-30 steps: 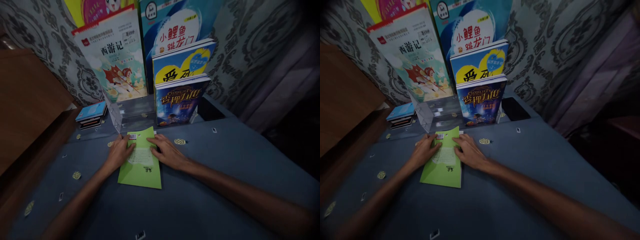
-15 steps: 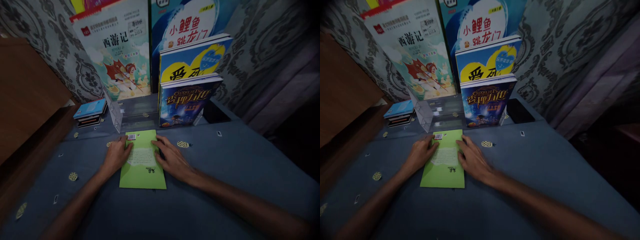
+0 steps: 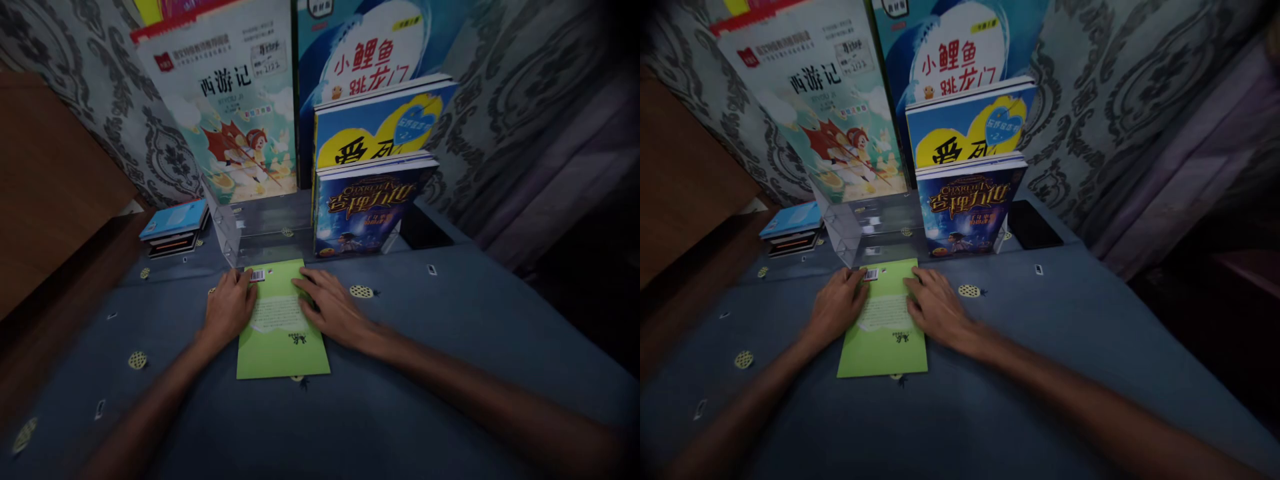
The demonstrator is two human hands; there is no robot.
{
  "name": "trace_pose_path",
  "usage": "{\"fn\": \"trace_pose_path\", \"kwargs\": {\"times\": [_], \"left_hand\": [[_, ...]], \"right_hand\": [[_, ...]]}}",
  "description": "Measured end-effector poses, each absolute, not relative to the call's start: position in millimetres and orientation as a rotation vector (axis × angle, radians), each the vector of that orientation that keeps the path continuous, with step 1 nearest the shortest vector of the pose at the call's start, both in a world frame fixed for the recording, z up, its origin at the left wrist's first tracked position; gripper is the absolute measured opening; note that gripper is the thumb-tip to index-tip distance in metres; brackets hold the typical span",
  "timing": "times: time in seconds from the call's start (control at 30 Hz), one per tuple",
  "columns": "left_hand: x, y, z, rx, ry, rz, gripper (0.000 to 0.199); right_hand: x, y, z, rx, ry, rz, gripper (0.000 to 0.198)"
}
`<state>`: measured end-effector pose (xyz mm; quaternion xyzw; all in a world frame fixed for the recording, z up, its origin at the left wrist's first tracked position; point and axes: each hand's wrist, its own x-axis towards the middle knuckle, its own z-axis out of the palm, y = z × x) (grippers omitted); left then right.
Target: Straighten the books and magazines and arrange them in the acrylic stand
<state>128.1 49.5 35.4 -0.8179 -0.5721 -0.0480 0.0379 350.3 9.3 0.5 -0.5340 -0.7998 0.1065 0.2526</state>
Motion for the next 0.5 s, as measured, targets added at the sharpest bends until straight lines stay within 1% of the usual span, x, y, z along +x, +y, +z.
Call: {"fn": "trace_pose_path", "kwargs": {"times": [0.23,0.5], "left_hand": [[131,56,26,-2.533,-1.588,-0.245,0.037],[129,55,23,-2.550,-1.509,-0.271,0.037]], "right_hand": [[343,31,9,-1.507,-2.209,0.114,0.035],[349,30,2,-1.499,-2.188,0.109,0.036]]}}
